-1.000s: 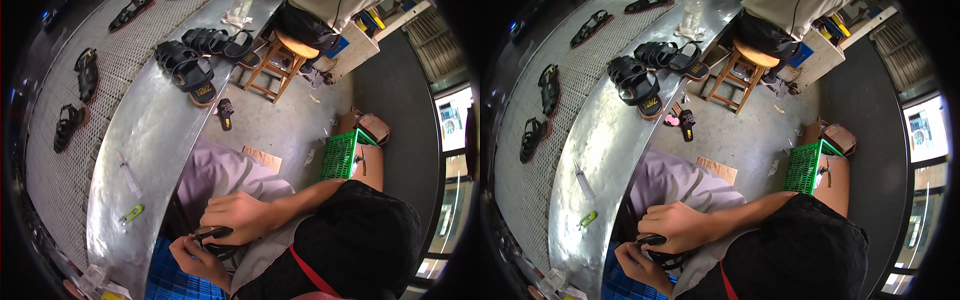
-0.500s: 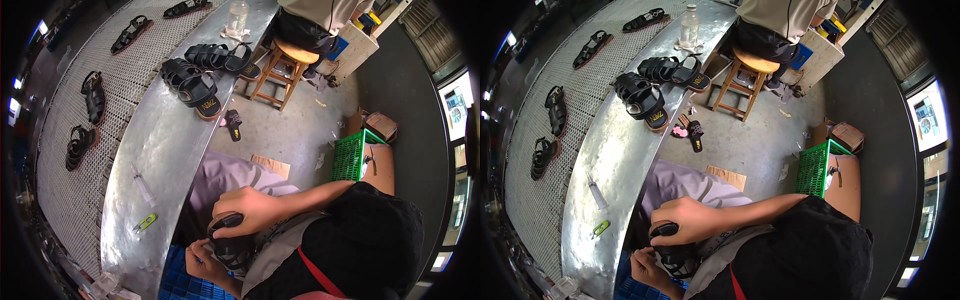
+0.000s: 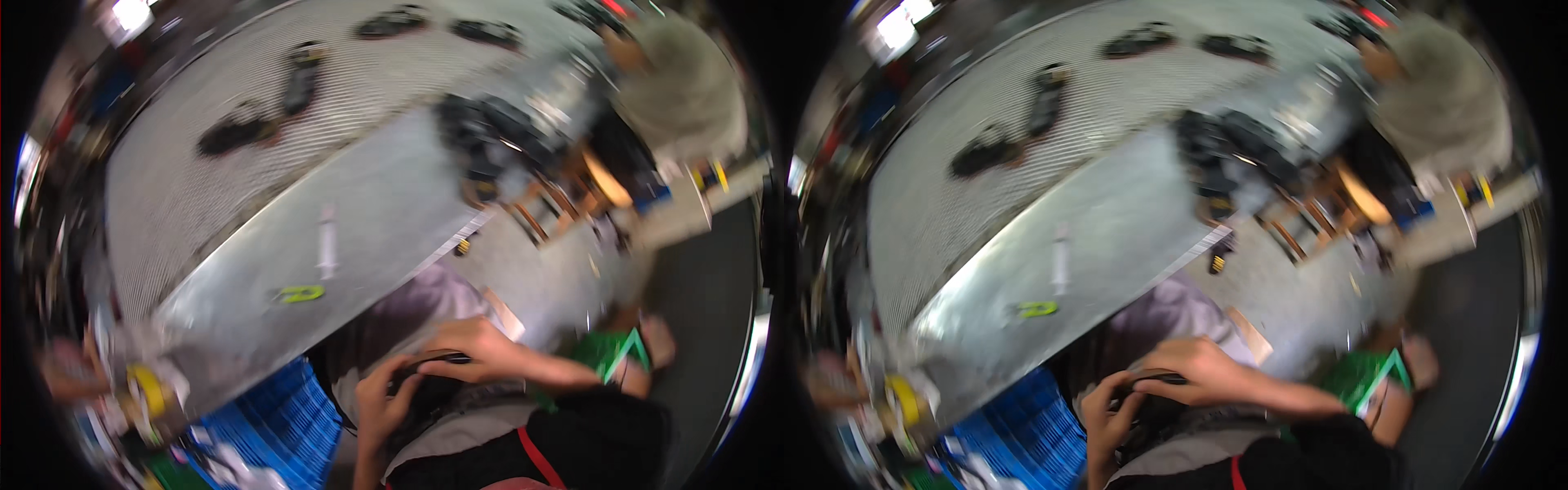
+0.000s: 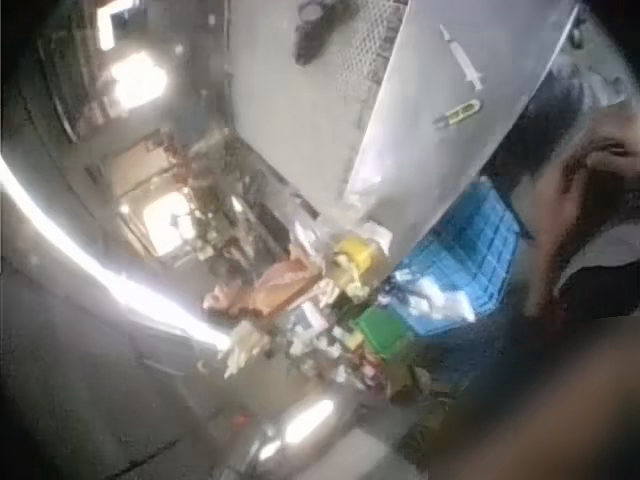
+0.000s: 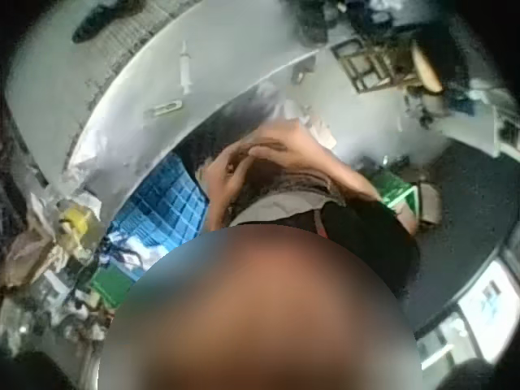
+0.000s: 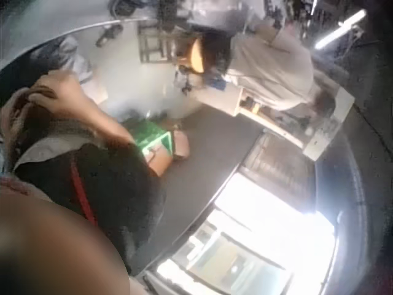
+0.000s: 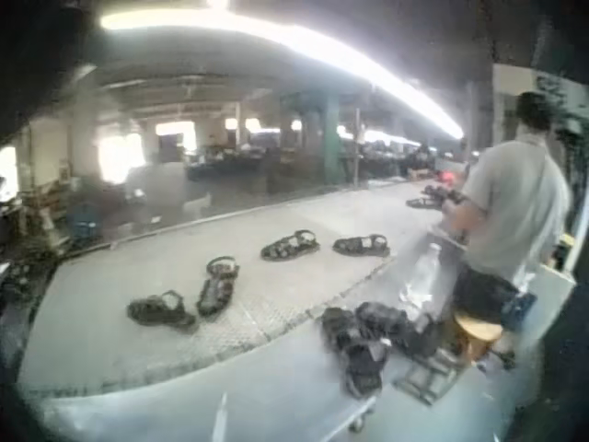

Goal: Inspecting and cleaning black leather sandals at a production workbench.

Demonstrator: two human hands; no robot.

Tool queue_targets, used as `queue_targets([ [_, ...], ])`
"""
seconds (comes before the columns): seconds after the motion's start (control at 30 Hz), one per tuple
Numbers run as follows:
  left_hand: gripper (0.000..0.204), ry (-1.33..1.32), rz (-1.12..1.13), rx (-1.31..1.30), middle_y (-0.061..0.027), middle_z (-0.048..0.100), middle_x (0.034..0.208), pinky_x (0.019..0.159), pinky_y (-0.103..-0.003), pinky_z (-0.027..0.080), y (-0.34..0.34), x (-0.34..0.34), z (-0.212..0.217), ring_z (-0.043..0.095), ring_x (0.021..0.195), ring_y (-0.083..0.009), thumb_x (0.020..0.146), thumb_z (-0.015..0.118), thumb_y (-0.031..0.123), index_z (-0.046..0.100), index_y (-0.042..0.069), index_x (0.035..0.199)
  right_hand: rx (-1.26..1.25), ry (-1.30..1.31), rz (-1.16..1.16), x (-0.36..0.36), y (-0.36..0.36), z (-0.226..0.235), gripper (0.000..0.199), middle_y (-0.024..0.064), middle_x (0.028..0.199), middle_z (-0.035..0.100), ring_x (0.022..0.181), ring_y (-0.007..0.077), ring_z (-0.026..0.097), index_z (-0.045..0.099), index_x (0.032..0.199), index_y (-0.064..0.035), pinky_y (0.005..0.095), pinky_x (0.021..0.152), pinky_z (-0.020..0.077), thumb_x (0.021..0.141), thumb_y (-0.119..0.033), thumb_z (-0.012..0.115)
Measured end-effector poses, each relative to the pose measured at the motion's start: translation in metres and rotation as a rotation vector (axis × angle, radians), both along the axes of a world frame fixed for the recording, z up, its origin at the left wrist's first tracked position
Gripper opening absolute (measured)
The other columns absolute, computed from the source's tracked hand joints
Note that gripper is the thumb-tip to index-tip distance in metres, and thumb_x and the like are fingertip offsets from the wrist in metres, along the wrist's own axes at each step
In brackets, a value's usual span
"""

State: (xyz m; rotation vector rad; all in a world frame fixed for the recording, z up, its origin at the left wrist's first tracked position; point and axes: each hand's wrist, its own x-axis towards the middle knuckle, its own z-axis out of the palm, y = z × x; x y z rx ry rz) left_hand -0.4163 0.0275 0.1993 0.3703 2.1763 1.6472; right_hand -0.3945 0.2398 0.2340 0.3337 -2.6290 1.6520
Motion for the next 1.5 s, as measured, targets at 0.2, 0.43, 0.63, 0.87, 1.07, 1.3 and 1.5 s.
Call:
queue_targets([
  [0.2, 0.03, 0.222, -0.014, 0.02, -0.0184, 0.069, 0.108, 0.089, -0.037, 0.051, -0.035, -0.014, 0.025, 0.067, 0.101, -0.0309, 0.09, 0.068, 0.018, 0.066, 0.002, 0.115, -0.033, -0.02, -0.028, -0.021, -0.002, 0.022, 0.018, 0.0089, 0.076, 0.067, 0.068, 0.0197, 0.064, 0.072, 0.09, -0.001, 0.0296, 0.061, 0.0471, 0.084, -0.018, 0.075],
  [0.43, 0.028, 0.545, 0.855, 0.03, -0.0161, 0.068, 0.097, 0.098, -0.039, 0.043, -0.098, -0.031, 0.007, 0.061, 0.11, -0.0314, 0.099, 0.044, 0.014, 0.067, -0.002, 0.096, -0.83, -0.224, -0.325, -0.217, -0.038, 0.027, 0.027, 0.0001, 0.089, 0.064, 0.083, 0.0097, 0.058, 0.067, 0.096, -0.0056, 0.0281, 0.074, 0.046, 0.091, -0.032, 0.068],
  [0.63, 0.02, 0.853, 0.733, -0.664, -0.014, 0.066, 0.103, 0.102, -0.049, 0.039, -0.094, -0.089, -0.034, 0.057, 0.117, -0.036, 0.094, 0.049, 0.012, 0.066, 0.002, 0.095, -1.04, -0.523, -0.013, -0.353, -0.13, -0.017, 0.025, 0.0043, 0.097, 0.065, 0.084, 0.0147, 0.063, 0.065, 0.106, -0.0086, 0.0325, 0.066, 0.0564, 0.092, -0.029, 0.066],
  [0.87, 0.021, 0.947, 0.803, -0.761, -0.0131, 0.067, 0.106, 0.102, -0.048, 0.041, -0.088, -0.098, -0.045, 0.06, 0.113, -0.0348, 0.084, 0.053, 0.012, 0.068, 0.003, 0.095, -0.164, 0.288, -0.499, -0.439, -0.063, -0.048, 0.014, 0.0143, 0.084, 0.067, 0.081, 0.0296, 0.068, 0.067, 0.089, -0.0026, 0.041, 0.073, 0.0553, 0.083, -0.015, 0.062],
  [1.07, 0.026, 0.984, 0.823, -0.765, -0.0132, 0.068, 0.107, 0.101, -0.049, 0.042, -0.092, -0.091, -0.05, 0.062, 0.11, -0.0354, 0.075, 0.052, 0.01, 0.068, 0.004, 0.093, 0.365, -0.056, -0.684, -0.482, 0.002, -0.045, 0.064, 0.025, 0.138, 0.041, 0.111, 0.0429, 0.06, 0.05, 0.127, -0.0015, 0.0473, 0.095, 0.0502, 0.076, -0.031, 0.076],
  [1.3, 0.023, 0.953, 0.847, -0.757, -0.0106, 0.067, 0.106, 0.1, -0.049, 0.043, -0.092, -0.091, -0.048, 0.062, 0.11, -0.0336, 0.075, 0.053, 0.007, 0.067, 0.006, 0.093, 0.09, -0.085, -0.477, -0.455, 0.046, -0.021, 0.026, 0.0022, 0.059, 0.053, 0.054, 0.0141, 0.053, 0.065, 0.078, -0.0008, 0.0302, 0.047, 0.0435, 0.071, -0.019, 0.083],
  [1.5, 0.017, 0.782, 0.787, -0.439, -0.0114, 0.065, 0.11, 0.101, -0.048, 0.041, -0.074, -0.084, -0.02, 0.059, 0.114, -0.0333, 0.082, 0.06, 0.008, 0.066, 0.006, 0.097, -0.262, 0.065, -0.357, -0.332, 0.04, 0.032, 0.024, 0.0, 0.063, 0.056, 0.049, 0.0081, 0.048, 0.061, 0.074, -0.0035, 0.0245, 0.044, 0.0387, 0.079, -0.018, 0.08],
])
